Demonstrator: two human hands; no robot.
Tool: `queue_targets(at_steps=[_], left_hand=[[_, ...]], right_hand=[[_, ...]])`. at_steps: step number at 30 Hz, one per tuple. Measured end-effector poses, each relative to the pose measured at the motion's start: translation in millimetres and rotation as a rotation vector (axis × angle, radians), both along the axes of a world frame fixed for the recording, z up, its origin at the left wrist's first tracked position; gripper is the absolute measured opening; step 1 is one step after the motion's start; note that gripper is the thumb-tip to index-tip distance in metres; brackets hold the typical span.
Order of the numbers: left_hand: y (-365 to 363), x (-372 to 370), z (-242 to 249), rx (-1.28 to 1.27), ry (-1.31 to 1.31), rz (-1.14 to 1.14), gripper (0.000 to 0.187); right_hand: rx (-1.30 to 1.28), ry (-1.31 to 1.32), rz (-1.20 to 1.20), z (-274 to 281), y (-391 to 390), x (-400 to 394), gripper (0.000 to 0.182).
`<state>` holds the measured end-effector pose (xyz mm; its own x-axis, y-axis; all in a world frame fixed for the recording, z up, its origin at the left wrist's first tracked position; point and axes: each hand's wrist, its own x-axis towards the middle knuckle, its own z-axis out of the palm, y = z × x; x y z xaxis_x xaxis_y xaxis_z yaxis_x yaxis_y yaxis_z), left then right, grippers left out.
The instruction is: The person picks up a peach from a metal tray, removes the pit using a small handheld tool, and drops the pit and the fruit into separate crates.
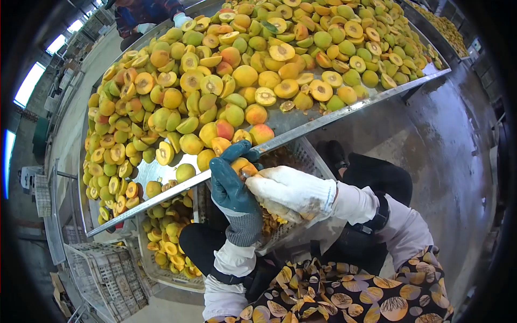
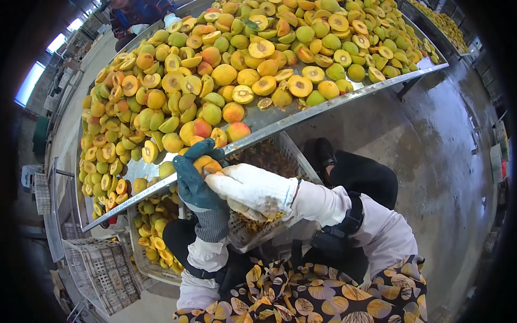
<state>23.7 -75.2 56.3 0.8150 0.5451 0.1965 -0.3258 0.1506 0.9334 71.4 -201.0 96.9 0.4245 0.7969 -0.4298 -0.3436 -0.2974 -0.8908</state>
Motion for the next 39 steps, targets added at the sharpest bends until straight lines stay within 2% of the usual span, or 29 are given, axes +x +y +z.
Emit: queue_targets(at_steps=[2,3,6,7,10,11,14,15,16,18,20,22,24,26,28,29,30,31,33,36,39], left_hand=[[2,1,-2,0.063,-0.016,0.014,0.058],[3,1,-3,0.097,-0.021,0.017,0.058],[2,5,-8,0.139,-0.004,-0.006,0.058],[2,5,-11,0.181,-0.008,-0.009,0.058],[4,6,-18,0.251,0.001,-0.031,0.058],[6,6,-17,0.237,0.017,-0.044,0.058],[7,12,-15,0.09,0.064,-0.138,0.059],[7,11,-15,0.024,0.086,-0.18,0.059],[7,12,-15,0.073,0.074,-0.162,0.059],[7,11,-15,0.165,0.054,-0.129,0.061],[13,15,-22,0.247,-0.004,-0.117,0.061],[17,20,-18,0.327,-0.019,-0.12,0.061],[7,22,-11,0.178,0.034,-0.095,0.065],[7,23,-12,0.097,0.06,-0.146,0.065],[10,25,-18,0.271,-0.019,-0.082,0.065],[12,28,-15,0.396,-0.085,-0.047,0.064],[14,30,-12,0.522,-0.155,-0.006,0.064],[19,29,-8,0.536,-0.145,-0.082,0.066],[20,25,4,0.424,-0.077,-0.217,0.067],[29,20,9,0.326,0.017,-0.393,0.062],[43,13,12,0.26,0.18,-0.524,0.061]], right_hand=[[0.121,0.281,-0.032,-8,-4,1,0.043],[0.134,0.329,-0.034,-10,-4,2,0.044],[0.114,-0.481,-0.075,-35,5,1,0.044],[0.131,-0.654,-0.082,-32,6,3,0.045],[-0.058,0.073,0.075,-8,-9,12,0.047],[0.036,0.164,0.057,-21,-9,13,0.048],[0.091,-0.649,-0.032,-42,1,8,0.048],[0.118,-0.566,-0.056,-48,2,9,0.047],[0.145,-0.483,-0.082,-54,2,9,0.046],[0.074,0.145,-0.022,-17,-9,11,0.046],[0.165,0.426,-0.058,-25,-8,16,0.049],[0.068,0.268,-0.036,-18,-6,15,0.048],[0.177,-0.335,-0.054,-38,0,15,0.044],[0.205,-0.335,-0.054,-36,2,16,0.044],[0.137,0.267,-0.031,-25,-6,14,0.046],[0.238,0.455,-0.041,-32,-7,14,0.047],[0.293,0.52,-0.035,-34,-8,13,0.047],[0.349,0.583,-0.028,-35,-9,12,0.047],[0.439,0.693,0.017,-36,-10,15,0.046],[0.333,0.631,0.024,-29,-12,16,0.046],[0.207,0.159,0.136,-38,-11,19,0.049]])
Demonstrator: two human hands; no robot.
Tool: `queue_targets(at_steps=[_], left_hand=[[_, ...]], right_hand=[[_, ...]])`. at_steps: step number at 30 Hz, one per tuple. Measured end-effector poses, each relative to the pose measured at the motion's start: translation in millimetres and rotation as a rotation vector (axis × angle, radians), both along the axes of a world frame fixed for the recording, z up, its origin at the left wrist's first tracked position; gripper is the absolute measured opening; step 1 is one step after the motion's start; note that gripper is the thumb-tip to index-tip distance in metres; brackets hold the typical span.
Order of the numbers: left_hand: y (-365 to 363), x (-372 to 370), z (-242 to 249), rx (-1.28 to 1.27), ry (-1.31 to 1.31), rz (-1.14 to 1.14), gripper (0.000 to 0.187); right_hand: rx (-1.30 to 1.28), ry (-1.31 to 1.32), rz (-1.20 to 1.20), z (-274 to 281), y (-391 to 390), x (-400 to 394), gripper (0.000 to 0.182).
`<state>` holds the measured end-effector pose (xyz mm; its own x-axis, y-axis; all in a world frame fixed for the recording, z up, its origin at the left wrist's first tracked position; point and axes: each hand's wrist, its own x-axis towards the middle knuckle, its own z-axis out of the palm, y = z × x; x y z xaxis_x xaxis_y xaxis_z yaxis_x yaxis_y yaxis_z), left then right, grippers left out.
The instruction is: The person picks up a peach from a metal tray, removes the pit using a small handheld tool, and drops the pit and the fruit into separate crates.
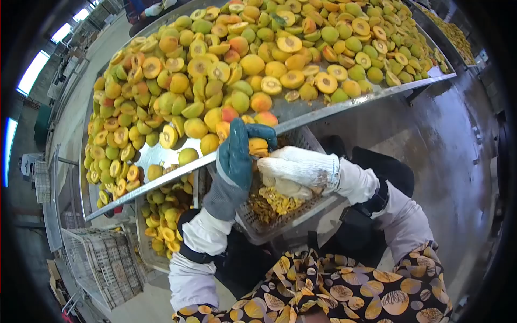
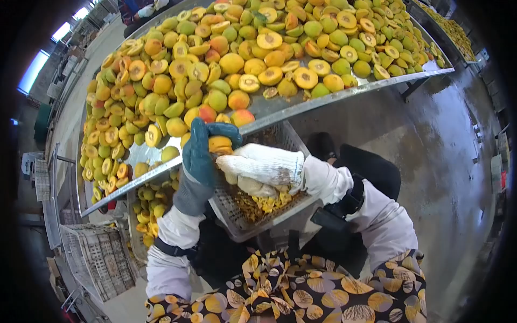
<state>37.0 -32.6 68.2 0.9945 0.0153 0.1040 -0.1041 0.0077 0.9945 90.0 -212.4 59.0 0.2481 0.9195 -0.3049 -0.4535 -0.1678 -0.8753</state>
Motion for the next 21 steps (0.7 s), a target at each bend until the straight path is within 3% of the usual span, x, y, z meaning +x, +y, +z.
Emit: queue_targets(at_steps=[3,4,5,7,9,10,11,12,15,17,19,21], left_hand=[[11,-3,-4,0.068,0.154,0.015,0.066],[18,-6,1,0.147,0.205,-0.003,0.066],[28,-13,4,0.215,0.263,-0.014,0.066],[73,-32,-8,0.178,0.349,0.046,0.061],[110,-66,16,0.434,0.397,0.257,0.044],[143,-79,2,1.143,0.077,0.253,0.041],[173,-90,-5,1.251,0.511,0.304,0.045],[178,-91,4,1.388,0.65,0.343,0.047],[197,-64,6,1.526,0.457,0.58,0.047],[187,-19,8,1.401,0.424,0.772,0.049],[230,26,-47,1.384,0.29,0.697,0.052],[235,47,-59,1.339,0.373,0.589,0.06]], right_hand=[[0.056,-1.14,-0.192,-20,12,-2,0.051],[-0.185,-1.276,-0.122,3,10,-8,0.05],[-0.261,-1.49,-0.075,12,11,-11,0.041],[-0.405,-1.516,0.067,10,7,-12,0.048],[-0.558,-1.372,0.09,-5,4,-10,0.047],[-0.589,-1.382,0.026,-23,-2,-9,0.048],[-0.73,-1.345,0.105,-34,-5,-7,0.052],[-0.757,-1.31,0.149,-34,-6,-5,0.053],[-0.769,-1.226,0.207,-30,0,-11,0.055],[-0.748,-1.213,0.224,-29,5,-14,0.056],[-0.729,-1.224,0.248,-30,6,-14,0.056],[-0.7,-1.251,0.222,-25,5,-11,0.057]])
